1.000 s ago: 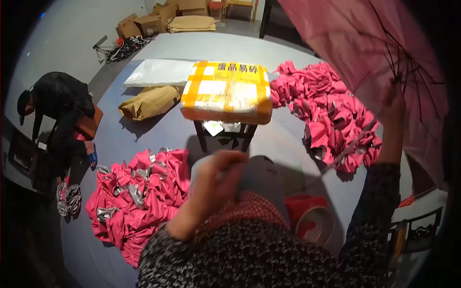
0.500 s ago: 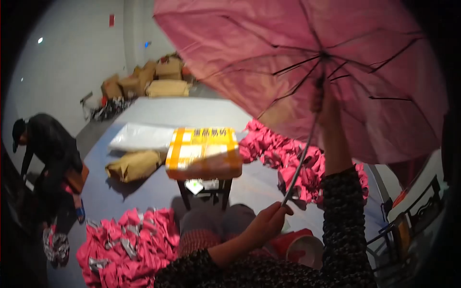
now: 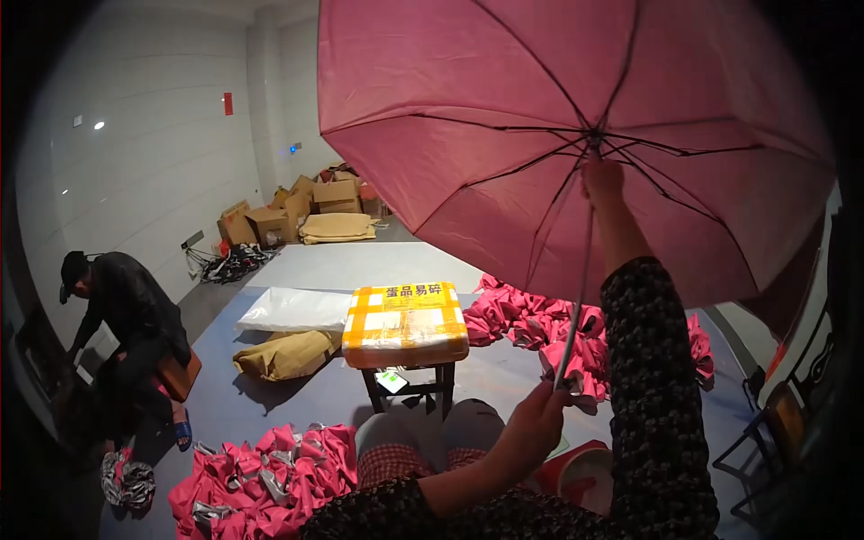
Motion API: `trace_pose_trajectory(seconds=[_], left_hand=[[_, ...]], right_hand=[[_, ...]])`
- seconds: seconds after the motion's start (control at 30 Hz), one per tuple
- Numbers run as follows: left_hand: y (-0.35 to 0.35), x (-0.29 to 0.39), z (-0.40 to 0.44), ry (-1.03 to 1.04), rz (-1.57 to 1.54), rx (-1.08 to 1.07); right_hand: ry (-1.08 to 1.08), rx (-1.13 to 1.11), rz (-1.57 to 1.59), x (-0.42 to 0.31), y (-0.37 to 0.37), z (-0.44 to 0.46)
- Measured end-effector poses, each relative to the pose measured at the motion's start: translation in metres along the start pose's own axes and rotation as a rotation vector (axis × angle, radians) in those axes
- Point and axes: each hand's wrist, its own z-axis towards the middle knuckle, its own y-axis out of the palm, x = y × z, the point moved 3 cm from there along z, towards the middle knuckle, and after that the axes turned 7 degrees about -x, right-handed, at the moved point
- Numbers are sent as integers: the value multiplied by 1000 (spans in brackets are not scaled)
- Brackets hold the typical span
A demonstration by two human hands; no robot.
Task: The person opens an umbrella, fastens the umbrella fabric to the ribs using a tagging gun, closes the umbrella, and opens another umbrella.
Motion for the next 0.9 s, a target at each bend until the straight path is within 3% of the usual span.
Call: trace_pose_trajectory(seconds=[0.07,0.17,0.27,0.33,0.4,0.47,0.5,0.53,0.6,0.63,0.67,0.7,0.73,0.77,0.8,0.83,0.9], left_hand=[[14,-1,-11,83,107,-34],[34,8,-33,79,159,-27],[46,13,-43,3,135,17],[45,27,-41,772,736,73],[49,45,-46,1224,1425,77],[46,122,-44,644,1049,-226],[44,159,-44,375,872,-247],[39,179,-49,272,461,-263],[9,208,-59,461,374,-264],[-40,214,-61,879,1004,16],[-80,211,-82,994,1283,477],[-121,207,-104,960,1468,1007],[-188,191,-129,869,1648,1305],[-246,168,-164,943,1839,1604],[-290,143,-198,746,1980,1651],[-309,106,-228,409,1686,1821],[-346,40,-257,68,1284,1831]], right_hand=[[45,-15,-186,14,-20,29],[73,27,-206,-14,-48,12],[115,-100,-22,-22,-51,-1],[133,-165,72,-30,-46,-16],[144,-296,220,-46,-24,-42],[178,-467,531,-61,13,-55],[212,-569,768,-66,36,-59],[211,-580,767,-74,48,-70],[280,-641,1036,-113,67,-122],[310,-665,1174,-128,76,-137],[402,-714,1173,-127,97,-138],[498,-759,1178,-120,123,-137],[461,-784,1216,-116,142,-149],[421,-806,1254,-112,158,-163],[558,-751,1188,-110,177,-175],[694,-697,1115,-111,192,-189],[646,-815,967,-108,207,-214]])
